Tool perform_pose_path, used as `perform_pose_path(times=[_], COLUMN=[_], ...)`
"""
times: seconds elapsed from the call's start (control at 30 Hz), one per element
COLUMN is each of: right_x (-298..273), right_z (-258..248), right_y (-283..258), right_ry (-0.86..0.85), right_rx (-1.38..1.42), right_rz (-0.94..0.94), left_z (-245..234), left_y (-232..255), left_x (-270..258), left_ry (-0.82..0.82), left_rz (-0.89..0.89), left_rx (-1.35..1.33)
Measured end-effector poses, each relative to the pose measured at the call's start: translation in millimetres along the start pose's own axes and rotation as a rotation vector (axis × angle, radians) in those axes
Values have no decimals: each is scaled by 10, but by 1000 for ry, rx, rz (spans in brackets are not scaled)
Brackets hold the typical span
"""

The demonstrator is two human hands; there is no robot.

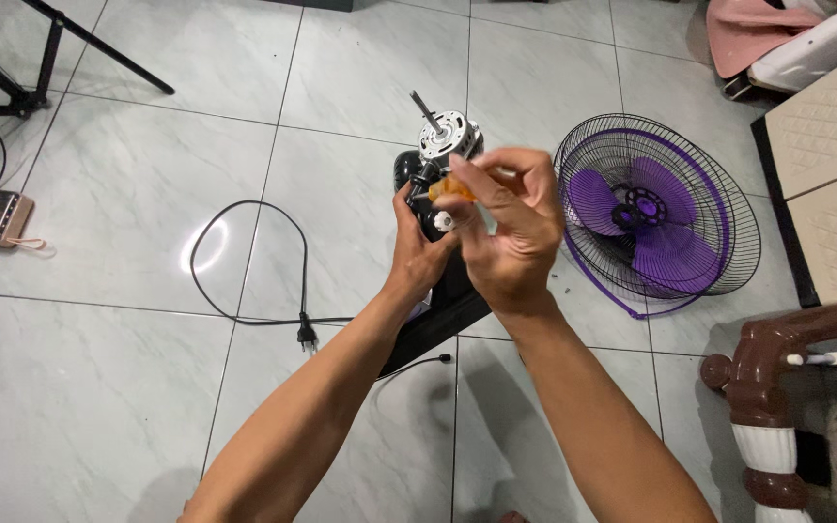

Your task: The person disassembles a black and purple electric fan using a screwdriver. They remove the rear motor housing cover, unscrew and detach the motor assembly from the fan stand, and place the components on the floor.

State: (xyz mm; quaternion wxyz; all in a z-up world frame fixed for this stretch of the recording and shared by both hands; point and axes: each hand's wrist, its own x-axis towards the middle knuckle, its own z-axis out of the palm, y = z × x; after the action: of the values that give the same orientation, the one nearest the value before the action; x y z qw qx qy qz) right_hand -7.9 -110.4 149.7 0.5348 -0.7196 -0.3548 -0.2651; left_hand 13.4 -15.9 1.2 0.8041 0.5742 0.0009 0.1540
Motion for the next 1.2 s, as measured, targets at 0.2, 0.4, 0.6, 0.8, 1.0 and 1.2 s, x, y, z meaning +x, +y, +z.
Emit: perform_pose_path(times=[0.2, 0.4, 0.6, 0.8, 1.0, 1.2], right_x=[-57, -97, -30, -12, 37, 29], right_z=[-88, 8, -14, 72, 20, 78], right_y=[102, 101, -11, 57, 89, 205], right_ry=[-36, 14, -46, 62, -33, 30], right_rx=[173, 222, 252, 98, 229, 201], right_rz=[26, 14, 79, -53, -52, -37], left_z=[-5, -23, 14, 10, -33, -58], left_y=[-61, -66, -24, -61, -76, -151], left_x=[-10, -46, -61, -34, -22, 23], left_ry=[10, -19, -3, 41, 37, -1], left_rz=[23, 70, -16, 59, -49, 94], left_rx=[-3, 25, 71, 187, 44, 71])
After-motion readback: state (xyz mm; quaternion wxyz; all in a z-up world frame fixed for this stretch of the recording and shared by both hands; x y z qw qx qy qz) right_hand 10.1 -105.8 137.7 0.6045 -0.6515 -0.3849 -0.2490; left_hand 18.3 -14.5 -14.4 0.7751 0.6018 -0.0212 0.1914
